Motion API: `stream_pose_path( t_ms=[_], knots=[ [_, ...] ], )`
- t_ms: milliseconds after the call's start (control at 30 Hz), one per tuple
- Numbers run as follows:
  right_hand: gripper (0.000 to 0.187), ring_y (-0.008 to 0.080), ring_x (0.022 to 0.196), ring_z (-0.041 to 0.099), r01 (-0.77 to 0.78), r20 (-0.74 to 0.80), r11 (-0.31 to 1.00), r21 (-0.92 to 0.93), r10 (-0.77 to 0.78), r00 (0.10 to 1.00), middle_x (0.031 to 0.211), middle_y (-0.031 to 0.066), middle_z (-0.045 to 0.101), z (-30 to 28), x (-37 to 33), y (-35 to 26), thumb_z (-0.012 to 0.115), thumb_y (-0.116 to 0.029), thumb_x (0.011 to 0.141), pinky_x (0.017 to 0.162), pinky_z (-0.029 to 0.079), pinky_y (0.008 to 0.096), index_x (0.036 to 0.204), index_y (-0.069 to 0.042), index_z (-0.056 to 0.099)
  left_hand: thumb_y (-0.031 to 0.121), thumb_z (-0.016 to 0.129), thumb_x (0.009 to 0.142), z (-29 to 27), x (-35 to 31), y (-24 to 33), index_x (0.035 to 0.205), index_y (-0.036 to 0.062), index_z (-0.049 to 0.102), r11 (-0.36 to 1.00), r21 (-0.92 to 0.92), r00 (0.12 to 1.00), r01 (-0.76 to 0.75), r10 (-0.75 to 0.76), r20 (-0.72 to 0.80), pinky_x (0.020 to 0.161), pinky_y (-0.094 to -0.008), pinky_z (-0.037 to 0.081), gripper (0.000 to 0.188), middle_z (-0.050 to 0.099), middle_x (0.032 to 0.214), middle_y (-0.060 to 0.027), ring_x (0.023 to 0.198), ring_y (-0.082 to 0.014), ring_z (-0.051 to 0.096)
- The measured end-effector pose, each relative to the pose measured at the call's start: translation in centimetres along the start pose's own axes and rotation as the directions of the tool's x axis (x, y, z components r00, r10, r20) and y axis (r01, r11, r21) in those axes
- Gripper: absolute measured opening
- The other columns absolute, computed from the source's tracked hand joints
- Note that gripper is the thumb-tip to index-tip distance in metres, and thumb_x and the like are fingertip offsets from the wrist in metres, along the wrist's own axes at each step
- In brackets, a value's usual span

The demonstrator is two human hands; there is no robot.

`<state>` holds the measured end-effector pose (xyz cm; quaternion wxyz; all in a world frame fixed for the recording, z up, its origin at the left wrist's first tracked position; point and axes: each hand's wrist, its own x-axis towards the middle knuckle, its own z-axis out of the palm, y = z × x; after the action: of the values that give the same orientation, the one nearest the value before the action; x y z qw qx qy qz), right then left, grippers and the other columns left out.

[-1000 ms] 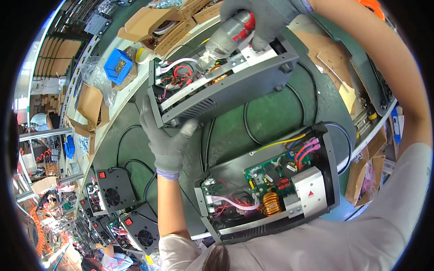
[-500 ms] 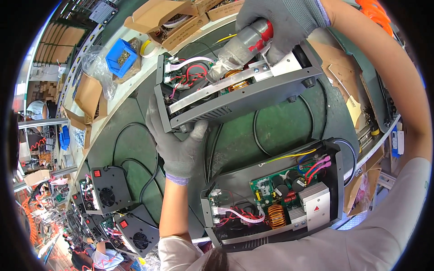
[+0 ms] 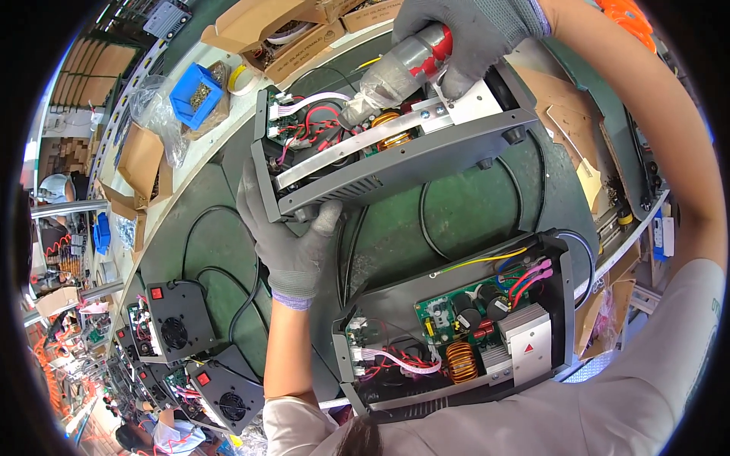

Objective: Assemble an electronic device by screwing components and connecting wires inside the chassis.

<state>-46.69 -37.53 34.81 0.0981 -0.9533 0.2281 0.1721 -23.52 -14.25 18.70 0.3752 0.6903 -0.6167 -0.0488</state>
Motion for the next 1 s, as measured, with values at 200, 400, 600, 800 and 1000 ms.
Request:
stream_pose_path(
  t_ms=[200, 400, 600, 800, 1000],
  knots=[
    [0.061, 0.0329, 0.084, 0.071, 0.05, 0.058, 0.997, 0.057, -0.053, 0.997, 0.093, 0.0136, 0.075, 0.2, 0.8, 0.4, 0.091, -0.045, 0.066, 0.076, 0.055, 0.0413, 0.113, -0.01, 0.075, 0.033, 0.092, 0.07, 0.1, 0.0, -0.5, 0.158, -0.0008, 0.029, 0.999, -0.021, 0.999, -0.031, 0.03, -0.021, 0.11, -0.0488, 0.041, 0.114, 0.044, 0.149, -0.0238, 0.138, -0.0437, 0.038],
    [0.064, 0.0321, 0.085, 0.071, 0.376, -0.259, 0.915, -0.145, -0.402, 0.879, 0.096, 0.0133, 0.076, 1.5, 0.6, 1.3, 0.092, -0.044, 0.067, 0.078, 0.055, 0.0403, 0.117, -0.008, 0.074, 0.031, 0.092, 0.072, 0.4, 0.0, -0.1, 0.159, -0.0005, 0.028, 0.998, -0.005, 0.998, -0.058, 0.058, -0.006, 0.109, -0.0471, 0.043, 0.112, 0.042, 0.148, -0.0244, 0.138, -0.0413, 0.038],
    [0.056, 0.0283, 0.08, 0.071, 0.154, 0.003, 0.965, 0.21, -0.158, 0.987, 0.092, 0.0136, 0.075, 1.8, 0.9, 1.4, 0.093, -0.039, 0.07, 0.072, 0.055, 0.0378, 0.111, -0.006, 0.075, 0.026, 0.092, 0.072, 1.4, -0.5, -0.6, 0.159, -0.001, 0.027, 0.942, -0.313, 0.992, 0.126, -0.126, 0.018, 0.108, -0.0438, 0.046, 0.111, 0.038, 0.149, -0.0232, 0.138, -0.0377, 0.041],
    [0.048, 0.0214, 0.075, 0.069, 0.694, -0.326, 0.71, -0.122, -0.689, 0.648, 0.086, 0.0125, 0.075, 3.6, 1.6, 3.0, 0.092, -0.034, 0.073, 0.068, 0.053, 0.0354, 0.106, -0.003, 0.075, 0.023, 0.092, 0.072, 2.1, -0.8, -0.8, 0.158, -0.0031, 0.027, 0.884, -0.444, 0.986, 0.143, -0.166, -0.012, 0.109, -0.0426, 0.044, 0.111, 0.039, 0.148, -0.0225, 0.135, -0.037, 0.042],
    [0.051, 0.0226, 0.078, 0.07, 0.407, -0.108, 0.907, 0.107, -0.396, 0.912, 0.091, 0.0146, 0.076, 2.3, 2.2, 1.7, 0.091, -0.033, 0.074, 0.07, 0.054, 0.0362, 0.11, -0.001, 0.075, 0.023, 0.091, 0.071, 2.1, -0.6, -0.7, 0.156, -0.0049, 0.028, 0.925, -0.365, 0.991, 0.107, -0.13, -0.039, 0.114, -0.0455, 0.037, 0.11, 0.041, 0.146, -0.0231, 0.135, -0.0395, 0.041]
  ],
)
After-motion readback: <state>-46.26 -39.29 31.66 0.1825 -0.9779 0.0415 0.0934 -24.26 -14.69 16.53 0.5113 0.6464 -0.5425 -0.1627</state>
